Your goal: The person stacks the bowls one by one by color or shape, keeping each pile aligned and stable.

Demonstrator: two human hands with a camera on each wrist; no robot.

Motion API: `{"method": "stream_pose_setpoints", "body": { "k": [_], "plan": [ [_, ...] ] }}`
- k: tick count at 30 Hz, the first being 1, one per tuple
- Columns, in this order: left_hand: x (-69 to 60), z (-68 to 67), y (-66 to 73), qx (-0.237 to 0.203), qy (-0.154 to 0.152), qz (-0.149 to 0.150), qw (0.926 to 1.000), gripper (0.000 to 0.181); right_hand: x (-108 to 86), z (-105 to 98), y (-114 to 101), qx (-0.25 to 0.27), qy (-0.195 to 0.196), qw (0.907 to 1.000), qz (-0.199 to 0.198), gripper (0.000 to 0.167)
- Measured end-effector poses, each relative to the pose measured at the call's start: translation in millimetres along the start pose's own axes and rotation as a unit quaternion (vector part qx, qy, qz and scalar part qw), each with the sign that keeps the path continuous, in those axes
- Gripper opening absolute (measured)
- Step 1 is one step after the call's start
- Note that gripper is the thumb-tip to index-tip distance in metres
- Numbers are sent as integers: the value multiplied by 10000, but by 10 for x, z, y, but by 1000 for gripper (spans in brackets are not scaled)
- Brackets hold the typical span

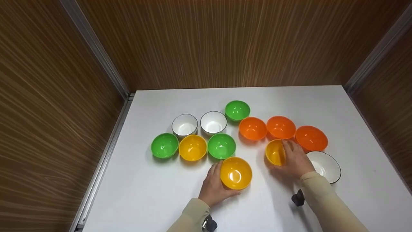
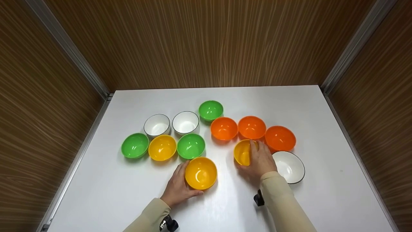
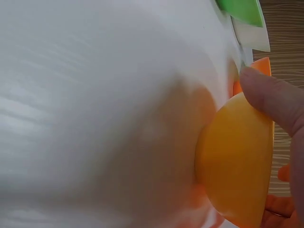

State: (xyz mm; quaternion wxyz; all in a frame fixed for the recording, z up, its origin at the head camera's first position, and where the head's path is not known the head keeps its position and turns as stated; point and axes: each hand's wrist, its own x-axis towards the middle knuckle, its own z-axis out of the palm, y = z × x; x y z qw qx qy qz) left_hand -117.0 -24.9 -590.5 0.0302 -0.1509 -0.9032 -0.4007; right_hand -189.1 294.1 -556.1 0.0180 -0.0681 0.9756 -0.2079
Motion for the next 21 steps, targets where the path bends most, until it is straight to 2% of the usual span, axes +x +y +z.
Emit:
{"method": "stream_pose_setpoints", "body": {
  "k": [7,11,16,21],
  "plan": [
    [9,7,4,-78,23,-30,10000,121,-20,19,-39,229,150,9996,56,100],
    [8,5,10,-99,48,-14,9999,121,-40,15,-80,352,357,9987,-37,95],
    [-1,0,19,-79,46,-78,9999,121,-46,-14,-118,332,597,9972,-298,92],
    [-6,-1,21,-78,23,-101,9999,121,-45,-66,-169,120,864,9932,-771,93]
  ]
}}
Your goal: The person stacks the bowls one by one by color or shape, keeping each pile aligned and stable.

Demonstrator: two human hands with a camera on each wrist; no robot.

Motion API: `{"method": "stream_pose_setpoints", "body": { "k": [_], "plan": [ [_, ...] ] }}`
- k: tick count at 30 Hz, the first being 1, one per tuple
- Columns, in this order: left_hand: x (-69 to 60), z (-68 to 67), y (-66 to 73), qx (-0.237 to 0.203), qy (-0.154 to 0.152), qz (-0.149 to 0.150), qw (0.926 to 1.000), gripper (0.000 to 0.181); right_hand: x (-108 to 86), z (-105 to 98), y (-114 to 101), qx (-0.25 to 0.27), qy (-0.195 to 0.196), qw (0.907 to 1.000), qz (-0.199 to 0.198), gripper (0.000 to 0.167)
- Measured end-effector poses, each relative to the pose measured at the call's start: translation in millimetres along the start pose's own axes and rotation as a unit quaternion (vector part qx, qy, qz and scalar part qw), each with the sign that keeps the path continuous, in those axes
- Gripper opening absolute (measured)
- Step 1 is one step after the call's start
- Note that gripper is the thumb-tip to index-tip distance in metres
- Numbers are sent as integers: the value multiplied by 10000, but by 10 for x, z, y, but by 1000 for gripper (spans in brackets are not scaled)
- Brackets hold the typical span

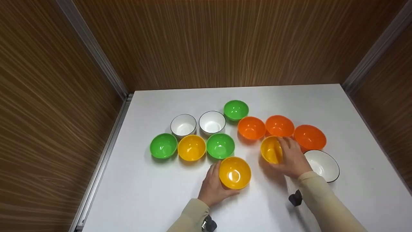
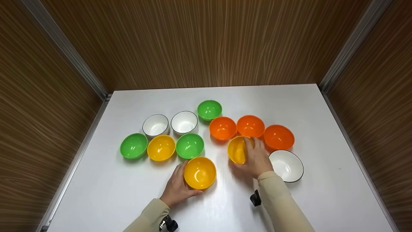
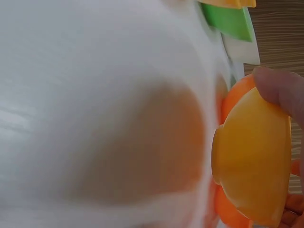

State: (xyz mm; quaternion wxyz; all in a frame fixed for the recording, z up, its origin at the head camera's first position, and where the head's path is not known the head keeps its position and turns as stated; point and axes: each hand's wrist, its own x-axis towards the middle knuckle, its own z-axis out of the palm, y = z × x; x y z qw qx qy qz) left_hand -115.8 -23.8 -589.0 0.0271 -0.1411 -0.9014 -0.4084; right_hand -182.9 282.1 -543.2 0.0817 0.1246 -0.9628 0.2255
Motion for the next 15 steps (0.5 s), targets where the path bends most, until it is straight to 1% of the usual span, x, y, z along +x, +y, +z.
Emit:
{"method": "stream_pose_setpoints", "body": {
  "k": [8,15],
  "plan": [
    [4,4,-11,33,-17,-11,10000,121,30,-128,-230,-24,105,9996,-274,98],
    [8,-3,-1,22,-78,-83,9999,121,51,-185,-442,-49,322,9964,-781,105]
  ]
}}
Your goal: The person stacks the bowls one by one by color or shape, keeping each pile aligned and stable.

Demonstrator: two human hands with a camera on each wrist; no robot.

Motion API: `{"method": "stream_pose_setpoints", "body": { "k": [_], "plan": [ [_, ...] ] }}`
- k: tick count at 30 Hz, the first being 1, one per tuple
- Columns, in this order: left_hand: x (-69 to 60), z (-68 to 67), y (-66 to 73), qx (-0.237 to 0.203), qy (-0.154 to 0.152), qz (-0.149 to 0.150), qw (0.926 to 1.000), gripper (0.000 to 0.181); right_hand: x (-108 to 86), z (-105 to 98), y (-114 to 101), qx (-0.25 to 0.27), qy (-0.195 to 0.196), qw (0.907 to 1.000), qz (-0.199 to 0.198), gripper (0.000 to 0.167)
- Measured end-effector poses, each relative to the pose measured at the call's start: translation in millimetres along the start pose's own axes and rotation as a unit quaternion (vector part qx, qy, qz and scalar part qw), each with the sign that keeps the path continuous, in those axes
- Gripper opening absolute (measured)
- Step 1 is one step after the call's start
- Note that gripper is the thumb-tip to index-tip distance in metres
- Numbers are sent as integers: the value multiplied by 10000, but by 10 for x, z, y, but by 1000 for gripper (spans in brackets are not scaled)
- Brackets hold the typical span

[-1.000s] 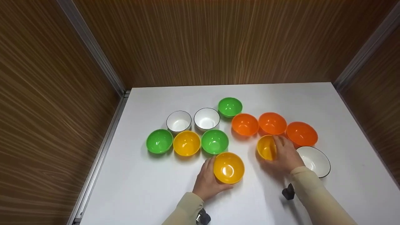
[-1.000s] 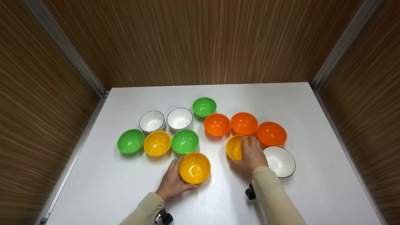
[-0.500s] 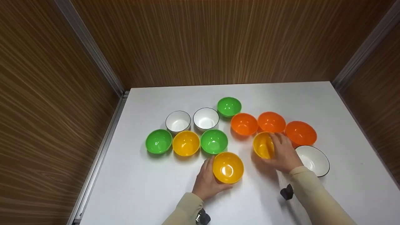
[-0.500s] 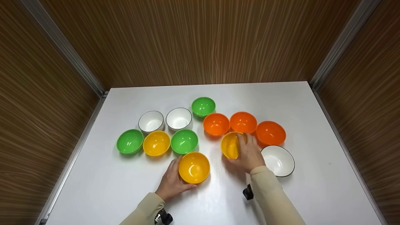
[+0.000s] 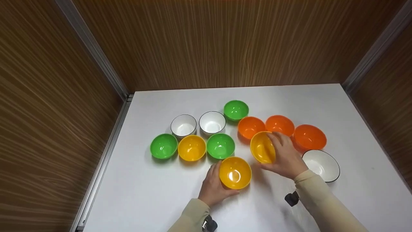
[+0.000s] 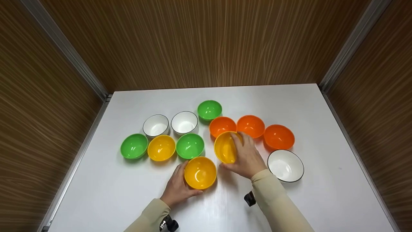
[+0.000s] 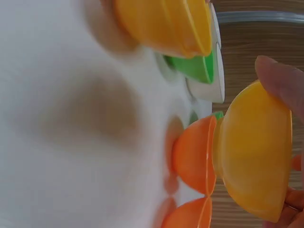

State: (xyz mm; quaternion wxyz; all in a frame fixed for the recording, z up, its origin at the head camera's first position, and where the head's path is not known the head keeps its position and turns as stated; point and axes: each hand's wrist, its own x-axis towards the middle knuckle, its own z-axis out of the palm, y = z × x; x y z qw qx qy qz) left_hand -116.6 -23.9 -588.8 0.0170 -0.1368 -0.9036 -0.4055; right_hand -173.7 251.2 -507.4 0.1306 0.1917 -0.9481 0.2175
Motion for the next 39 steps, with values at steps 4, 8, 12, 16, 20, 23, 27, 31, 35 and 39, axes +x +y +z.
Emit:
{"method": "stream_pose_setpoints", "body": {
  "k": [4,8,12,16,20,23,27,31,35,39],
  "plan": [
    [0,0,2,42,26,75,10000,121,29,-21,-98,57,134,9991,-388,109],
    [1,-6,-3,49,37,144,9999,121,44,-30,-197,185,148,9978,-616,110],
    [6,-19,-10,13,-25,141,9999,122,59,-22,-294,264,114,9956,-887,111],
    [15,-28,-22,-88,-78,154,9998,121,74,14,-375,353,71,9927,-1149,112],
    [24,-27,-38,-126,-108,118,9998,119,81,77,-443,432,-21,9909,-1276,112],
    [26,-22,-41,-150,-129,74,9998,117,80,127,-489,504,-81,9894,-1362,111],
    [23,-20,-44,-238,-166,54,9996,117,66,190,-530,596,-68,9867,-1509,111],
    [17,-22,-47,-240,-161,115,9995,113,32,259,-559,606,-88,9864,-1524,114],
    [7,-20,-55,-106,-55,167,9998,109,3,345,-586,654,-144,9847,-1612,115],
    [-4,-3,-73,-47,56,260,9996,109,-25,427,-594,661,-201,9828,-1713,115]
  ]
}}
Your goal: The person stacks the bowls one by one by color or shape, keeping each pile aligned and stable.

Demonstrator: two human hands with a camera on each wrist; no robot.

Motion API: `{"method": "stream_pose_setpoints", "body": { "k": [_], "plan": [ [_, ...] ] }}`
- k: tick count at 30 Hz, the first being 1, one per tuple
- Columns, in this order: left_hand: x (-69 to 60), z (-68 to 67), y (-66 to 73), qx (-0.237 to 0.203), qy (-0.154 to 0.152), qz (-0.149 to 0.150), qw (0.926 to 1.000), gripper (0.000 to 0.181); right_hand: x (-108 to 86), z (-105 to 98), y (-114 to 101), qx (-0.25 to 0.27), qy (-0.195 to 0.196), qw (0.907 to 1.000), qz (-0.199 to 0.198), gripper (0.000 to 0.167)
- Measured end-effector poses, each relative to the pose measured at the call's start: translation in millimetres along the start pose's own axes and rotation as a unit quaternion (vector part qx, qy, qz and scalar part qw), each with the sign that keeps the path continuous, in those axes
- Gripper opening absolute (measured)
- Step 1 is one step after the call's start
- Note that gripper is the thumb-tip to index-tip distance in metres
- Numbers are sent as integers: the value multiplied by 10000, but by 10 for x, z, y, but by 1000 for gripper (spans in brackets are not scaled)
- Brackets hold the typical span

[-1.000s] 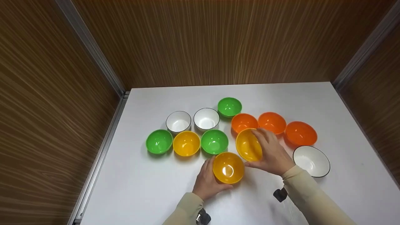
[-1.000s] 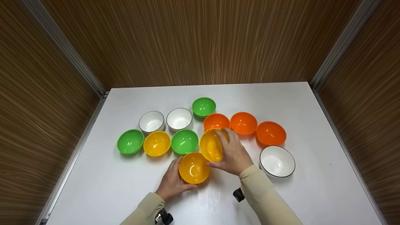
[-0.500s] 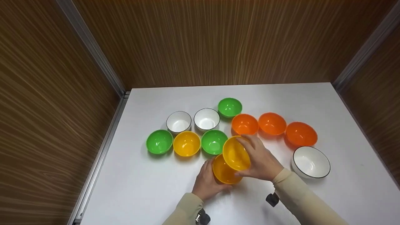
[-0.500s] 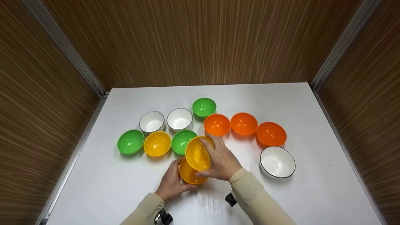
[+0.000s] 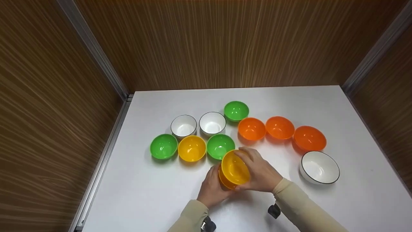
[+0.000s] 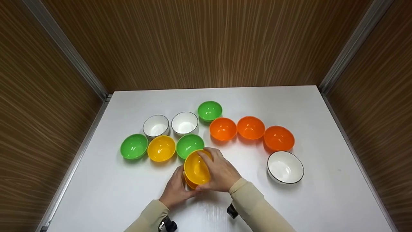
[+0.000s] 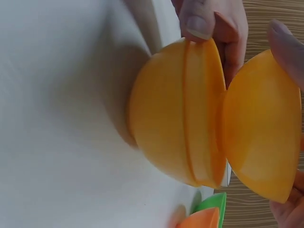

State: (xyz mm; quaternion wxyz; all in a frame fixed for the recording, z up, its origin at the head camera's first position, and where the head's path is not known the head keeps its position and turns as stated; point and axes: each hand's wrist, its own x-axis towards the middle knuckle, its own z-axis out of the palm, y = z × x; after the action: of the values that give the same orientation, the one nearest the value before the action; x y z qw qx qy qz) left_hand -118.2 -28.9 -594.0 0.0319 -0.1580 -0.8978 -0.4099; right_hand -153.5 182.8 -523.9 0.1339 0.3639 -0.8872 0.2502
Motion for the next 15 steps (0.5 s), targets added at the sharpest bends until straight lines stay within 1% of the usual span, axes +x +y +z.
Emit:
{"method": "stream_pose_setpoints", "body": {
  "k": [8,15],
  "plan": [
    [-10,7,-14,168,45,109,9998,106,-11,128,7,87,-284,9994,161,114],
    [-12,-9,2,201,-18,-44,9998,109,-27,192,30,114,-347,9991,217,114]
  ]
}}
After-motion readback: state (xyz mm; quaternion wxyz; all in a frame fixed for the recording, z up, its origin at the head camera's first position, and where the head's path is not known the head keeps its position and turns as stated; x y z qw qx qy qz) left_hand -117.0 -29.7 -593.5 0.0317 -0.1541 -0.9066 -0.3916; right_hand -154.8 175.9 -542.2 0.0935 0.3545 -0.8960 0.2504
